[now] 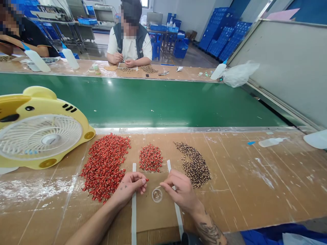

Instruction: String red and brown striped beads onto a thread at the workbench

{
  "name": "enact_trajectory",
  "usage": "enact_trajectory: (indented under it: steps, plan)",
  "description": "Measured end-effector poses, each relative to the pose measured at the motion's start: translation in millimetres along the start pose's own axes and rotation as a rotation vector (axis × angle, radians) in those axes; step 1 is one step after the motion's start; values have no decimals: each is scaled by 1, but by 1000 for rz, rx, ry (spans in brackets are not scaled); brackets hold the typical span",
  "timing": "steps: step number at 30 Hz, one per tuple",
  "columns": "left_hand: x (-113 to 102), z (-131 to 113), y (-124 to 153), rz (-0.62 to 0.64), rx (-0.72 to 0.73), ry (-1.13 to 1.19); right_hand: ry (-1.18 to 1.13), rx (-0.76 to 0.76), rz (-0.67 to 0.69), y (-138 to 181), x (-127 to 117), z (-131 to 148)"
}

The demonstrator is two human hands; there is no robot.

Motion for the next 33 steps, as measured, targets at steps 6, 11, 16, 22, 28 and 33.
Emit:
enact_trajectory:
  steps: [6,11,16,22,28,33]
  plan:
    - [1,-2,0,13,16,-8,-39,54,-79,-15,8,0]
    - [1,-1,0,18,6,-21,-16,50,-72,-20,14,-1]
    - [3,-4,1,26,7,-25,-8,42,-64,-21,16,1]
    - [4,-5,1,31,3,-23,15,59,-54,-21,21,-3]
    - [4,-4,1,28,0,-26,54,87,-93,-21,19,-4]
    - [4,-4,1,13,5,-39,49,110,-98,-15,5,-8]
Point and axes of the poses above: each hand's wrist, its own y-axis away from the middle knuckle, its own x-axis out of the palm, z = x × y, the point moved 8 cm from there along -y, towards the middle knuckle, and after that the axes turned 6 degrees about y, right-handed, at the moved point
